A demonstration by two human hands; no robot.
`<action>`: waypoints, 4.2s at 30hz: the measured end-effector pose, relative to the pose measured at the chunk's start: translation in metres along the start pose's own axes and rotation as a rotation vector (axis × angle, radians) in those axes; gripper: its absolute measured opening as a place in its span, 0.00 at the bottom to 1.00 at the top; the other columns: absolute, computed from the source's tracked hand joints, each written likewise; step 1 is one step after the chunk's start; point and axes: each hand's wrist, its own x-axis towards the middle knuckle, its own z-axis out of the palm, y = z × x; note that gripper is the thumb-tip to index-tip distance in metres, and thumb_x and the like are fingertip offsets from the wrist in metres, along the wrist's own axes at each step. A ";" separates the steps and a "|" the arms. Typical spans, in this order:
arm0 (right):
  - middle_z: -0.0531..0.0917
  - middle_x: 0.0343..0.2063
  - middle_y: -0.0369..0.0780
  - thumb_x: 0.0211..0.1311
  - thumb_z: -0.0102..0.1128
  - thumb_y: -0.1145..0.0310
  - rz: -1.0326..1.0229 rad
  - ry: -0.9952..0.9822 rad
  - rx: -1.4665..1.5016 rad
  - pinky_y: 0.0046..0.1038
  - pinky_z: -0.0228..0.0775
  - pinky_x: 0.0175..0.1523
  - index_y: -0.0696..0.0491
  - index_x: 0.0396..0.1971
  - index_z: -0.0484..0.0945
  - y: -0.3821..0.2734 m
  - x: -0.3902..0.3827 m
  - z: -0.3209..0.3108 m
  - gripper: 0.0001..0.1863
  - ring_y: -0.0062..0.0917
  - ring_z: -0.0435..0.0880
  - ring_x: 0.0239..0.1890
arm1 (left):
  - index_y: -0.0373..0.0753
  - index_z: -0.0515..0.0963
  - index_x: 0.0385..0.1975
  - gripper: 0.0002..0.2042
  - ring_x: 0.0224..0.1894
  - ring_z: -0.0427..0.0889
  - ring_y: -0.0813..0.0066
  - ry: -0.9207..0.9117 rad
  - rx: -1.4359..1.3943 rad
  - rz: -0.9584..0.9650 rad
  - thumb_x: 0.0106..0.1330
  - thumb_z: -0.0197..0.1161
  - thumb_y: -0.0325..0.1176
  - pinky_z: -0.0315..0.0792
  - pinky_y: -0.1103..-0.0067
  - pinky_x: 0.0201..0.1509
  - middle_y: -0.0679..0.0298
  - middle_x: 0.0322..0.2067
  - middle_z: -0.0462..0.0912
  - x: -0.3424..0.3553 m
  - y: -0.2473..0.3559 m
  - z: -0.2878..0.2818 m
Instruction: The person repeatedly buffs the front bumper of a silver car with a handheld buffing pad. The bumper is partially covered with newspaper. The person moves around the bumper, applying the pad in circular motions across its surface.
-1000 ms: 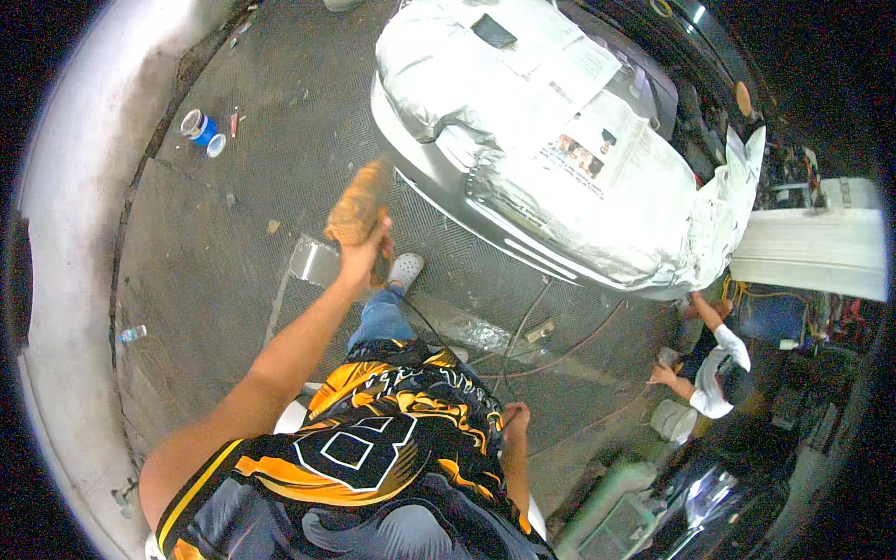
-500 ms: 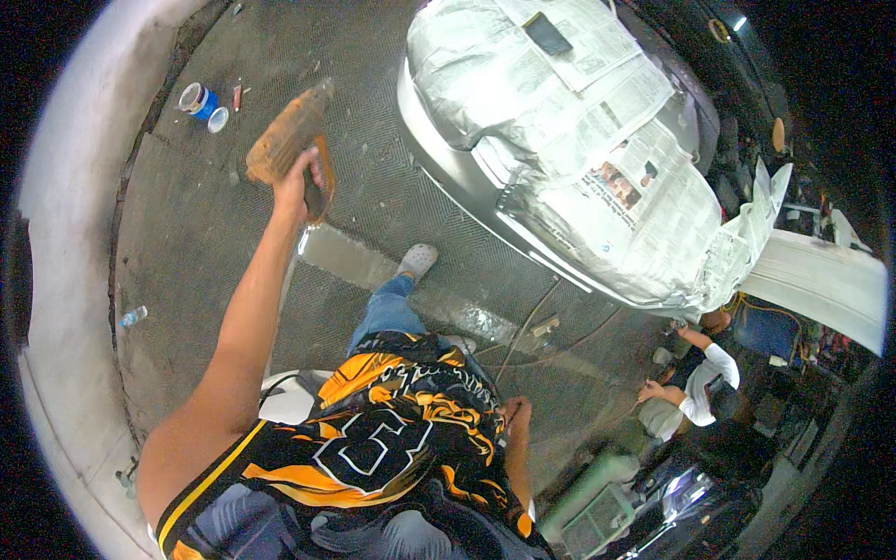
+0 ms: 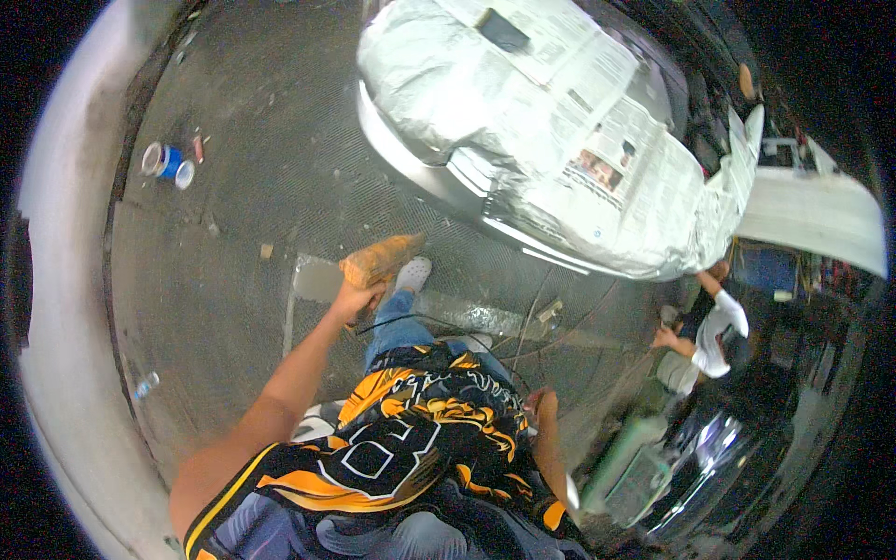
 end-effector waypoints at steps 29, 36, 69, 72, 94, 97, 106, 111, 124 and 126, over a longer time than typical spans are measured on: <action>0.85 0.40 0.49 0.57 0.58 0.68 -0.001 0.340 -0.090 0.46 0.75 0.49 0.47 0.40 0.79 0.134 -0.026 0.075 0.10 0.47 0.84 0.45 | 0.37 0.72 0.40 0.12 0.21 0.75 0.75 -0.510 0.922 0.893 0.61 0.68 0.26 0.71 0.77 0.25 0.66 0.26 0.75 0.030 0.040 0.318; 0.81 0.44 0.49 0.56 0.68 0.58 -0.012 0.290 0.035 0.45 0.77 0.49 0.53 0.40 0.78 0.183 -0.032 0.055 0.18 0.47 0.83 0.46 | 0.33 0.77 0.47 0.21 0.47 0.83 0.50 -0.717 1.257 0.925 0.57 0.71 0.38 0.75 0.65 0.52 0.48 0.42 0.83 0.016 0.001 0.520; 0.83 0.21 0.52 0.67 0.54 0.55 0.196 0.370 0.216 0.46 0.79 0.34 0.53 0.23 0.80 0.256 -0.008 0.043 0.18 0.49 0.85 0.24 | 0.34 0.69 0.56 0.28 0.47 0.84 0.48 -0.275 1.730 0.884 0.57 0.70 0.36 0.78 0.61 0.52 0.49 0.43 0.84 0.088 -0.201 0.576; 0.83 0.21 0.51 0.66 0.55 0.55 0.190 0.416 0.247 0.47 0.78 0.35 0.53 0.23 0.80 0.259 -0.009 0.047 0.18 0.50 0.85 0.25 | 0.30 0.68 0.52 0.29 0.45 0.84 0.46 -0.218 1.869 0.941 0.56 0.72 0.38 0.79 0.58 0.50 0.43 0.41 0.83 0.101 -0.222 0.632; 0.82 0.20 0.49 0.66 0.58 0.57 -0.023 0.311 -0.014 0.43 0.77 0.33 0.54 0.21 0.77 0.243 -0.006 -0.005 0.18 0.47 0.85 0.25 | 0.37 0.72 0.40 0.12 0.19 0.72 0.82 -0.387 0.435 0.538 0.63 0.70 0.26 0.69 0.82 0.20 0.67 0.28 0.75 -0.018 -0.151 0.662; 0.81 0.20 0.49 0.66 0.59 0.59 -0.206 0.431 -0.003 0.43 0.74 0.32 0.54 0.20 0.75 0.219 -0.018 -0.025 0.18 0.47 0.83 0.25 | 0.38 0.71 0.41 0.13 0.20 0.71 0.82 -0.418 0.345 0.520 0.63 0.70 0.26 0.69 0.82 0.21 0.68 0.27 0.74 -0.054 -0.126 0.696; 0.75 0.17 0.45 0.62 0.66 0.64 -0.585 0.621 0.059 0.37 0.69 0.26 0.55 0.17 0.71 0.093 -0.100 -0.053 0.18 0.42 0.77 0.19 | 0.39 0.72 0.38 0.12 0.20 0.73 0.79 -0.119 0.248 0.106 0.63 0.71 0.29 0.70 0.79 0.20 0.69 0.25 0.74 -0.073 -0.013 0.446; 0.69 0.14 0.43 0.64 0.65 0.67 -0.771 0.714 0.086 0.29 0.62 0.25 0.59 0.18 0.71 0.025 -0.136 -0.052 0.18 0.26 0.66 0.17 | 0.40 0.72 0.34 0.09 0.23 0.72 0.77 -0.057 0.023 0.105 0.65 0.68 0.30 0.70 0.76 0.26 0.69 0.23 0.71 -0.102 0.044 0.250; 0.65 0.17 0.27 0.69 0.63 0.62 -0.926 0.529 0.329 0.18 0.51 0.25 0.49 0.17 0.65 -0.103 -0.240 -0.006 0.22 0.10 0.60 0.20 | 0.40 0.70 0.31 0.08 0.24 0.71 0.78 0.170 -0.448 0.124 0.66 0.65 0.28 0.71 0.77 0.27 0.67 0.24 0.71 -0.136 0.034 0.006; 0.66 0.17 0.27 0.71 0.61 0.62 -0.887 0.471 0.247 0.19 0.52 0.25 0.49 0.17 0.65 -0.114 -0.235 0.017 0.21 0.10 0.60 0.21 | 0.39 0.72 0.33 0.07 0.24 0.73 0.78 0.104 -0.453 0.068 0.64 0.66 0.27 0.71 0.78 0.27 0.67 0.24 0.72 -0.138 0.027 0.016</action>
